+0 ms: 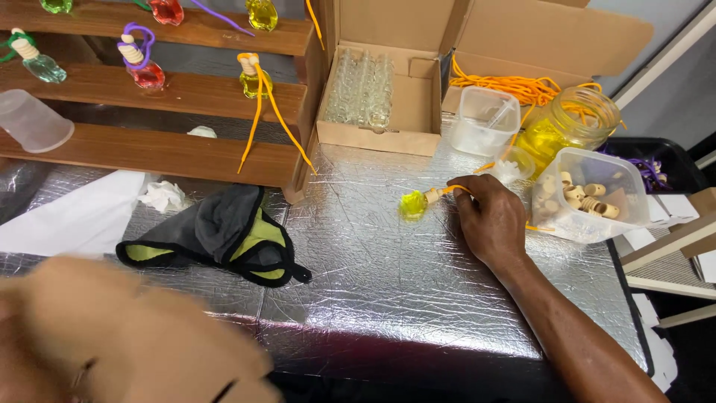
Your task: Tying a decorative cord around a small perfume bottle and folding a cardboard packaging box.
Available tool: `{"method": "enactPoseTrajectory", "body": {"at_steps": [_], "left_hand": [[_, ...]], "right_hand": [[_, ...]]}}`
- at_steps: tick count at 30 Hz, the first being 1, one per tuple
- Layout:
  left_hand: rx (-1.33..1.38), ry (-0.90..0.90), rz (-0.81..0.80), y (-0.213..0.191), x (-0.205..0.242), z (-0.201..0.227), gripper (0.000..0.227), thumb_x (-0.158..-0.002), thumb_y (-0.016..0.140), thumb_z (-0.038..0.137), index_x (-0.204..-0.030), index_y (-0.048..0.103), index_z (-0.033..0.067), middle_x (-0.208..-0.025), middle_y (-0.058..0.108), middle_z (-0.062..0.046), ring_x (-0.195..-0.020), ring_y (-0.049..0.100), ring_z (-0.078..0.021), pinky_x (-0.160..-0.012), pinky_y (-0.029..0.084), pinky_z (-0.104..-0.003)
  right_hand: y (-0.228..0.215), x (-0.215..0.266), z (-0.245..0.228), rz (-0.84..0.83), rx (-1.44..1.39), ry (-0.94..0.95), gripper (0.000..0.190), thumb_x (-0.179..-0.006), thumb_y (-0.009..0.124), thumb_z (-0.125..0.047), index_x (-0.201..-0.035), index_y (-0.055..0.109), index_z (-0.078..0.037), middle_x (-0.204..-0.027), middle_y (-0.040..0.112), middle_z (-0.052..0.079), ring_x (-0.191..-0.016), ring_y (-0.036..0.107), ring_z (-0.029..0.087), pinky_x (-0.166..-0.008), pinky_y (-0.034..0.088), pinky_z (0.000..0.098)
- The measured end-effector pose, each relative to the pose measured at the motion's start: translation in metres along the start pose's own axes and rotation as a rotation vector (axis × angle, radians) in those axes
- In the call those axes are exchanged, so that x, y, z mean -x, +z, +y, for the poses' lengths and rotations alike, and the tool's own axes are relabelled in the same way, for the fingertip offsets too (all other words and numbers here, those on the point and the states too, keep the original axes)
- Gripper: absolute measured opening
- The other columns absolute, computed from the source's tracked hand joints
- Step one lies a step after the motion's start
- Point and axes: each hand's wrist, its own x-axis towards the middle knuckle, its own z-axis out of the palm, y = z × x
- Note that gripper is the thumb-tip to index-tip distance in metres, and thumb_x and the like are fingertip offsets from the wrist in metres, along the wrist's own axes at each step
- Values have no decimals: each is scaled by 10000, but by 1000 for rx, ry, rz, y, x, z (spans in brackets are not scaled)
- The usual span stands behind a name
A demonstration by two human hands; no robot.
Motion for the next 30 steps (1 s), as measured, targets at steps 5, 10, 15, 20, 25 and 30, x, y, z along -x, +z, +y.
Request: {"method": "enactPoseTrajectory", "body": {"at_steps": [5,10,15,20,25,30], "left_hand": [[67,10,-61,125,-25,-27,127,-981,740,62,-1067,647,53,-985,738,-83,-858,690,-123,-760,561,-241],[228,38,-236,196,-8,-37,56,-945,705,-15,-1000,698,-6,-644,650,-93,-634,530,-120,-610,515,-324],[87,73,-190,199,1,-46,51,-957,744,60,-998,713,57,-653,684,-129,-577,618,-136,-566,526,-335],[134,21,-169,197,-1,-47,49,-976,725,27,-998,693,-3,-649,677,-108,-542,628,-128,-542,529,-295],[202,8,-152,200,-3,-52,55,-974,718,36,-1004,690,-1,-645,682,-92,-542,642,-115,-520,538,-279],[267,143,-252,210,-15,-25,49,-971,700,4,-1019,697,10,-702,710,-105,-570,624,-100,-509,547,-297]], "right_hand": [[3,1,3,194,2,-72,271,-923,610,-127,-1115,790,-192,-1014,726,18,-938,670,254,-825,476,419],[-16,7,-21,251,-145,-218,272,-969,614,-54,-1154,782,-162,-994,662,141,-968,646,392,-932,503,492],[-16,14,-41,67,-413,-390,153,-1009,666,-124,-1093,784,-75,-974,748,134,-788,715,293,-759,573,396],[-9,21,-44,-201,-531,-424,295,-945,692,-220,-1166,747,-33,-934,756,180,-734,760,307,-695,598,441],[-10,22,-46,-340,-551,-469,356,-919,716,-210,-1212,718,-9,-963,739,197,-726,769,327,-731,597,486],[-15,27,-43,-520,-628,-381,333,-876,734,-125,-1187,737,-6,-641,612,140,-605,611,205,-626,550,428]]}}
